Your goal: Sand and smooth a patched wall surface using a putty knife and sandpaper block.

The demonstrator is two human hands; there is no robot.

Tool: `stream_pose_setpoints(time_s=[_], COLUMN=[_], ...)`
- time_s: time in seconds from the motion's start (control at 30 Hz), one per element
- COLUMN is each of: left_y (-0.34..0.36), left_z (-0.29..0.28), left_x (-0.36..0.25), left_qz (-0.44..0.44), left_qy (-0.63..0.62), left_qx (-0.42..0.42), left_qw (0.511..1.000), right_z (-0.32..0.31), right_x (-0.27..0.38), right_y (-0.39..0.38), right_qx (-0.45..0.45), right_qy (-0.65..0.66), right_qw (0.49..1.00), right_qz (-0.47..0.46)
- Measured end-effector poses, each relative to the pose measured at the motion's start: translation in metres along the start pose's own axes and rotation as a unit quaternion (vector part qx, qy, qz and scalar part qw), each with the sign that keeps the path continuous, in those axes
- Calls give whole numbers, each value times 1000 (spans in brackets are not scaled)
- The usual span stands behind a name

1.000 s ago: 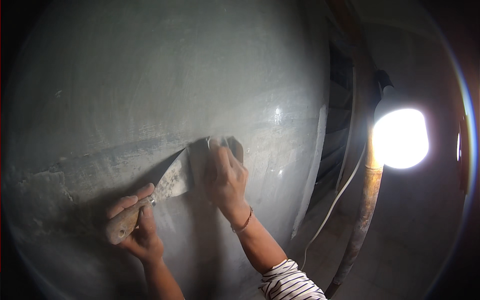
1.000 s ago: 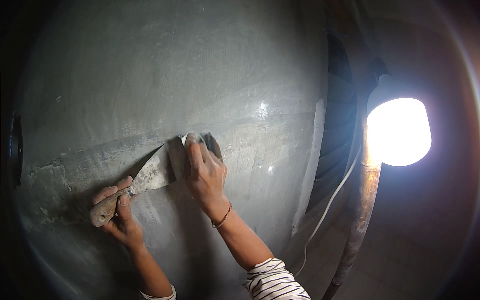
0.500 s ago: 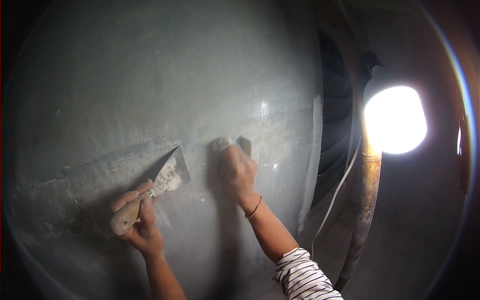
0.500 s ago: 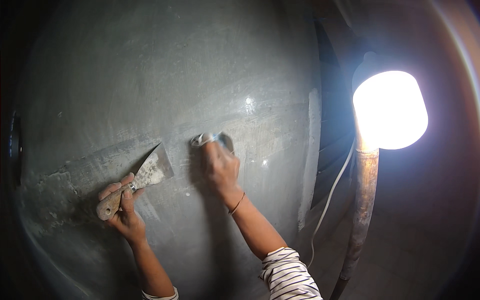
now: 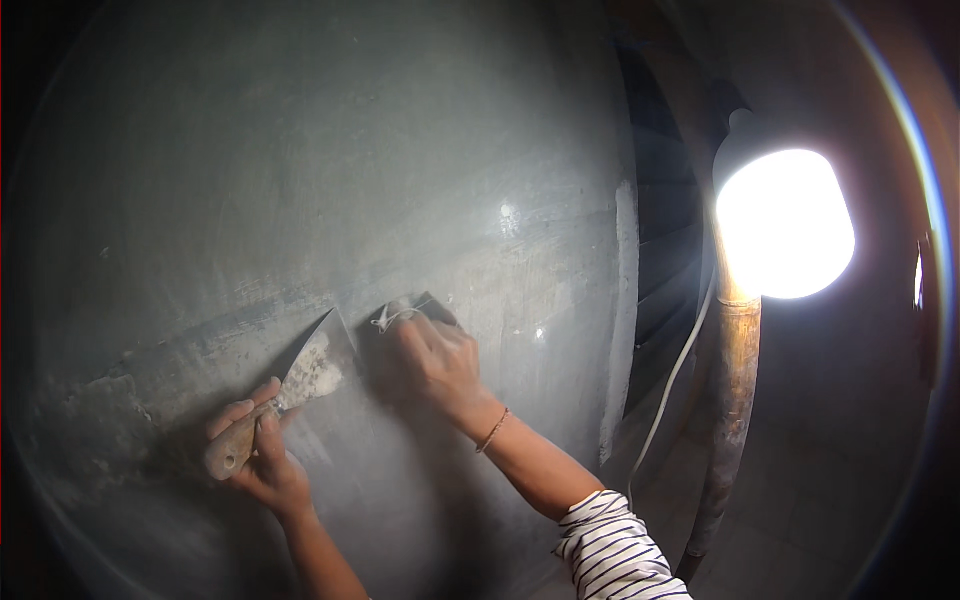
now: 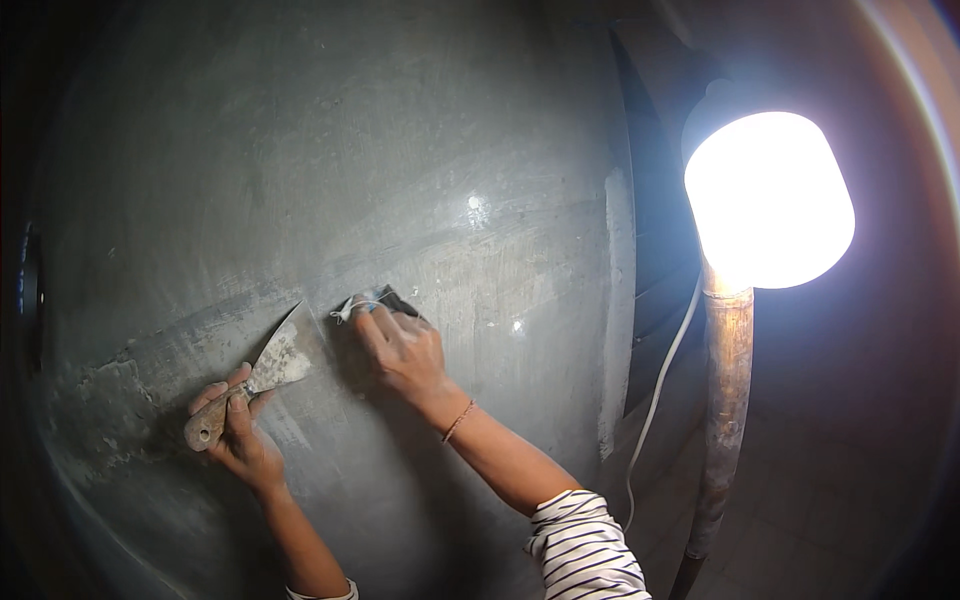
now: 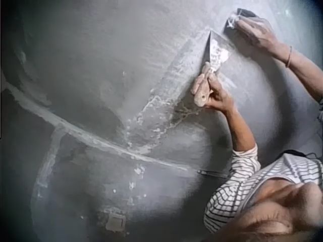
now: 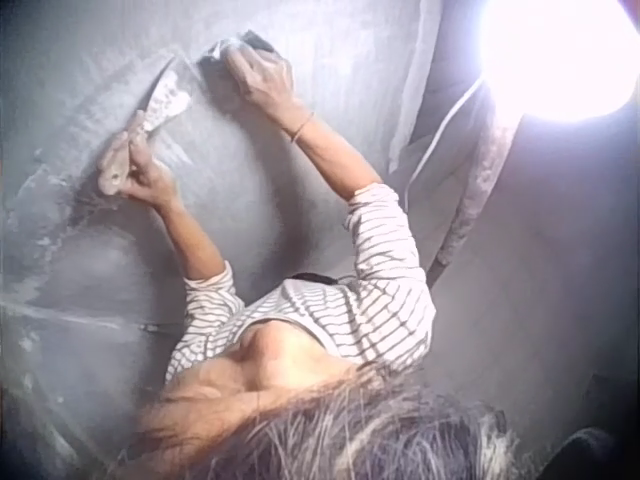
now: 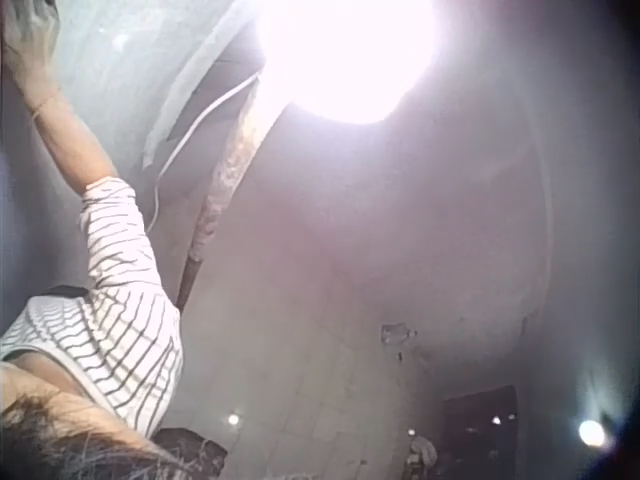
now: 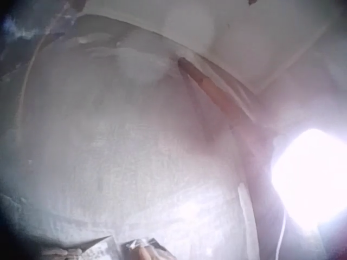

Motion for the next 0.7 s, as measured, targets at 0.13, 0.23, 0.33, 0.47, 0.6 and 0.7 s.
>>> stream_pose_setpoints(time_s=[0.13, 0.23, 0.33, 0.47, 0.6, 0.7], left_y=[-3, -4, -4, -5, 0, -6], left_z=[7, 8, 9, 4, -8, -13], left_x=[-5, 1, 4, 5, 21, 24], left_qz=[7, -5, -1, 0, -1, 4], left_qy=[16, 14, 14, 6, -8, 5], left_qx=[30, 9, 15, 5, -8, -7], left_qw=[999, 1000, 1000, 1000, 1000, 1000], right_z=[0, 0, -10, -3, 11, 8], right_x=[-4, 6, -28, -20, 20, -20], right_y=[-13, -19, -23, -33, -23, 23], right_qx=[-67, -69, -9, -49, 12, -25], right_qy=[-24, -12, -46, -23, -22, -10], right_qw=[996, 997, 997, 983, 997, 991], right_qz=[54, 43, 61, 177, 67, 127])
Point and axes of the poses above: each hand's wrist, its own y-axis towards the middle knuckle, its own z-axis out of the palm, x = y × z, the point moved 9 cm from there along y, towards the middle knuckle, and after that the axes turned 12 degrees about -z, right-handed, at the moved point
